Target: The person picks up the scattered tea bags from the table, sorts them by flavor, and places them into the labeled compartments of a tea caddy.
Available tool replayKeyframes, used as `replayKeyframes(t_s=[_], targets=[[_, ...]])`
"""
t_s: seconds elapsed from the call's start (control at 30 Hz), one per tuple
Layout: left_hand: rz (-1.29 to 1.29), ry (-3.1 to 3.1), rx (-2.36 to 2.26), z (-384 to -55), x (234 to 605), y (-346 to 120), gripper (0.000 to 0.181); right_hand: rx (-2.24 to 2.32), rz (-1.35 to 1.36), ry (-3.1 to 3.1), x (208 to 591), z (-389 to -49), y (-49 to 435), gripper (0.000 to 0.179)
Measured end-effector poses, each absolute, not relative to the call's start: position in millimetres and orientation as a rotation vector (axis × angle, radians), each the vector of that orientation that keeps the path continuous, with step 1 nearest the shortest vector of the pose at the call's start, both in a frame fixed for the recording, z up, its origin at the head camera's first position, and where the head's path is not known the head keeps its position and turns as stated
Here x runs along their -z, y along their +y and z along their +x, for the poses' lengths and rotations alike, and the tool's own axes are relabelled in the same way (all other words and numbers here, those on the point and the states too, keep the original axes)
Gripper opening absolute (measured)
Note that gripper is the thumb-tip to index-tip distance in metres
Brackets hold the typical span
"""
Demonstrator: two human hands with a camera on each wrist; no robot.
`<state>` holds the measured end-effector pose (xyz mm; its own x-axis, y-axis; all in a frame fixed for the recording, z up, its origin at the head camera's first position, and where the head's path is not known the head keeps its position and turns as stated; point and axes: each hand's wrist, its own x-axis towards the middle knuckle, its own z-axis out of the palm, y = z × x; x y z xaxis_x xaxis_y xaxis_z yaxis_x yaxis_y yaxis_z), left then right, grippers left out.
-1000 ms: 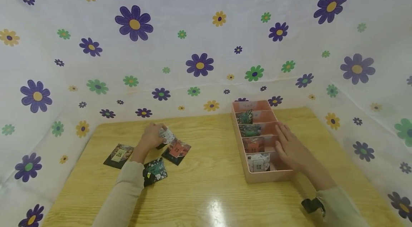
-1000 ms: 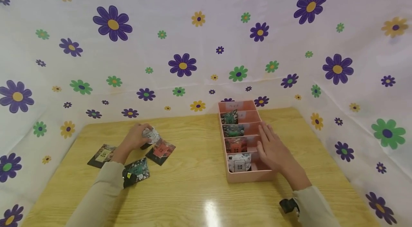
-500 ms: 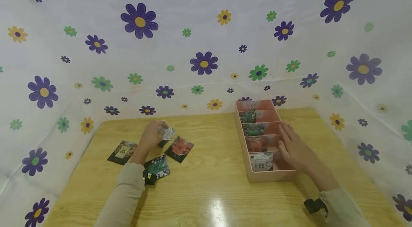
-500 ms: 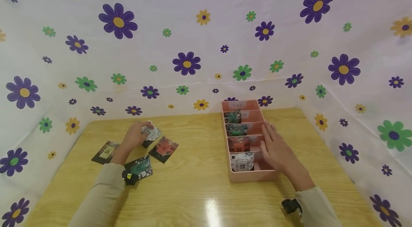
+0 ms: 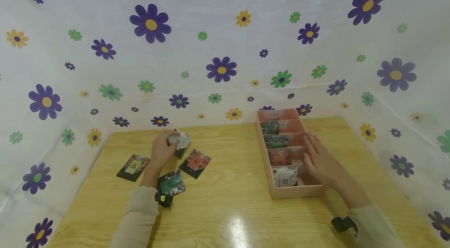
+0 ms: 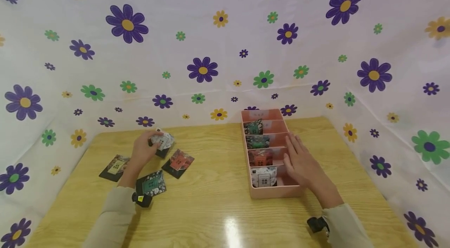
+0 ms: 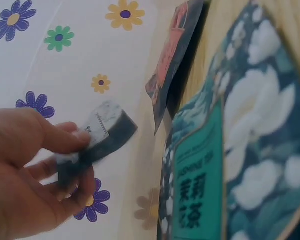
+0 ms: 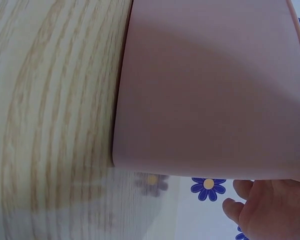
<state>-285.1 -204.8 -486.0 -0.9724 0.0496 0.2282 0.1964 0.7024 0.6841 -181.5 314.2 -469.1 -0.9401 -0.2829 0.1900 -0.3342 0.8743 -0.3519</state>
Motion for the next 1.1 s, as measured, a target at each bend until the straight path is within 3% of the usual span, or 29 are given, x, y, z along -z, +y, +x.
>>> replayKeyframes(t_s=[0.8, 1.1], targets=[[-0.446, -2.248, 1.532, -261.5, 480.6, -193.1, 0.042, -0.552, 0.449, -2.929, 467.8, -180.9, 312.5, 0.062], [-0.477, -2.237, 1.532, -236.6, 445.6, -171.9, 0.043, -0.555, 0.453, -2.928, 467.9, -181.1, 312.9, 0.062]])
